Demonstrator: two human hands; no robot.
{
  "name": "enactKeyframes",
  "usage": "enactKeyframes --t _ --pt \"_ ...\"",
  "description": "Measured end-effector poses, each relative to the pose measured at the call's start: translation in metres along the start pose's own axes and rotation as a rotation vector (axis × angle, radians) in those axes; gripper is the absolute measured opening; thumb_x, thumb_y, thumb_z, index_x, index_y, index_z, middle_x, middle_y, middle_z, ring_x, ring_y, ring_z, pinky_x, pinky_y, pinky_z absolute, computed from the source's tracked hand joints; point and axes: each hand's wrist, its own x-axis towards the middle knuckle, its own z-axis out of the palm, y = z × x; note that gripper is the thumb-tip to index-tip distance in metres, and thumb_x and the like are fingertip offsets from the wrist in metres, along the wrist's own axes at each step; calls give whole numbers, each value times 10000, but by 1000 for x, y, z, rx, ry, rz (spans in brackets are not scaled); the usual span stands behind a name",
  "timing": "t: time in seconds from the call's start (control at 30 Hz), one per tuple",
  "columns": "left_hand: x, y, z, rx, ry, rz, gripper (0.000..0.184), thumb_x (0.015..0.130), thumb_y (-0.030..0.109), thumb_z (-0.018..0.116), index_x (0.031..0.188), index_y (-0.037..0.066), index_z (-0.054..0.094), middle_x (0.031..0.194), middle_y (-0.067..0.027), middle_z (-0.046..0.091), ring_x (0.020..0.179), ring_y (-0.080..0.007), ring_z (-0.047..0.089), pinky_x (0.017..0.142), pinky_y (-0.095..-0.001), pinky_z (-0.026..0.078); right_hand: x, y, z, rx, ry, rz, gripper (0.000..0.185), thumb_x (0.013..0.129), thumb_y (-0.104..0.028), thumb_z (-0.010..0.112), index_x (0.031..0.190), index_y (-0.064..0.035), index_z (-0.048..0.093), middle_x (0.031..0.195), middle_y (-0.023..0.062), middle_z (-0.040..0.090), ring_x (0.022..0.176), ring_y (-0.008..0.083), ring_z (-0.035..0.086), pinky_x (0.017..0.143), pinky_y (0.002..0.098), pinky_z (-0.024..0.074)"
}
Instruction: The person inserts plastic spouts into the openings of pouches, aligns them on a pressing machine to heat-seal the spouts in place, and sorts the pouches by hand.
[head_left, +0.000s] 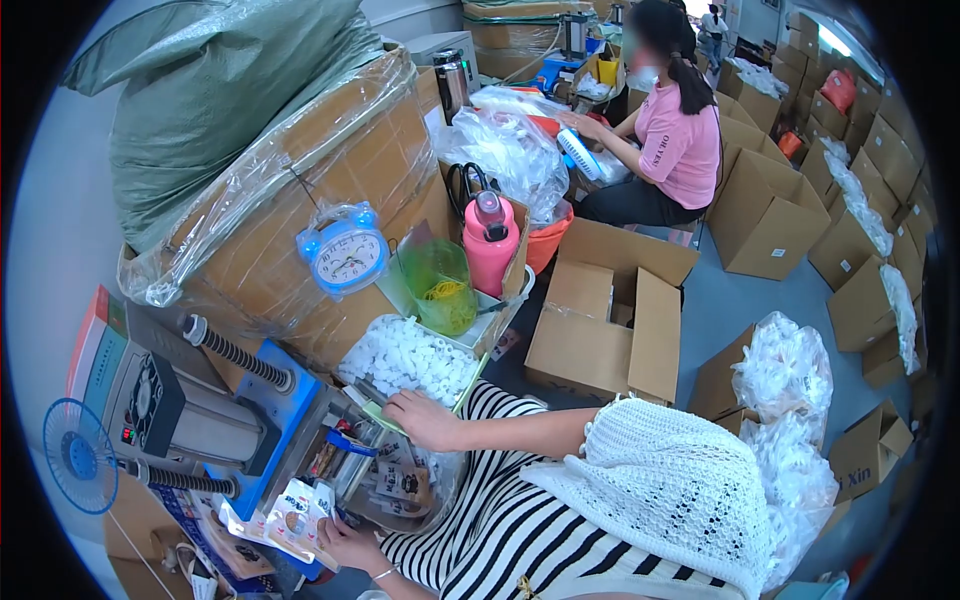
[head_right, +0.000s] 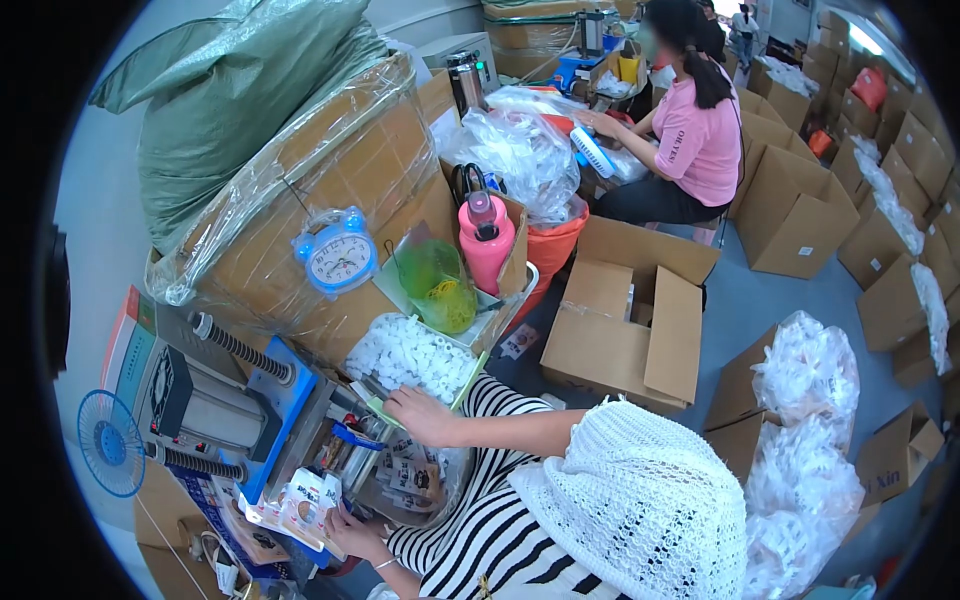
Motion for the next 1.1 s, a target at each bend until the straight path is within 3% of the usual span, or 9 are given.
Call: enactKeyframes --t 0.2,0.3,0.33,0.4,0.5,0.63,0.8,0.93,1.1 --pt "0 7 -21 110 92 36 146 858 73 595 916 -56 634 976 -191 621 903 -359 581 796 -408 464 3 2 2 224 78 33 296 765 -2 556 1059 -24 528 1034 131 535 1012 310 509 883 407 420" --pt "14 65 -78 -260 -151 -241 112 825 43 645 879 -53 625 832 -128 612 726 -257 558 682 -344 452 9 -18 -14 394 109 58 292 808 -10 549 1099 -22 523 1077 141 547 1034 325 518 898 417 424" --pt "12 69 -75 -258 -151 -248 112 825 43 645 879 -53 625 832 -128 612 726 -257 558 682 -344 452 15 -31 -22 538 33 41 285 827 -19 545 1111 -20 525 1085 146 555 1044 329 521 904 420 424" --pt "7 74 -59 -663 -321 -178 115 829 51 671 833 -48 613 728 -40 575 640 -140 481 596 -275 401 27 -52 -35 825 -116 4 272 864 -37 537 1136 -17 529 1102 156 570 1064 336 527 915 425 424" --pt "-1 89 -25 -874 -411 -323 118 864 74 659 828 -36 634 718 18 569 641 -69 461 583 -236 386 41 -60 -51 703 -255 -127 260 871 -35 532 1130 -10 543 1089 159 583 1071 333 529 917 422 423" --pt "-7 114 -20 -1115 -459 -588 135 888 105 650 840 -20 660 741 29 588 646 -40 455 590 -209 374 38 -49 -31 670 -305 -136 232 871 -42 536 1099 -12 570 1058 158 599 1047 329 539 908 414 426" --pt "-17 113 -5 -1146 -407 -638 145 892 124 650 862 -16 673 748 16 608 654 -33 470 606 -199 382 36 -46 -26 808 -373 37 210 862 -58 548 1064 -26 594 1047 152 608 984 328 553 866 410 436" --pt "-18 103 -1 -1140 -412 -578 169 897 140 648 886 -25 678 783 5 628 683 -39 500 623 -196 397 47 -34 -21 607 -310 -114 224 854 -68 557 1071 -29 601 996 153 616 930 312 565 827 397 443" --pt "-14 112 -2 -1104 -465 -582 199 913 149 629 947 -41 678 834 -21 655 708 -58 538 651 -212 431 44 -38 -14 640 -428 -44 257 852 -82 570 1100 -22 597 948 161 621 900 302 586 797 385 455"
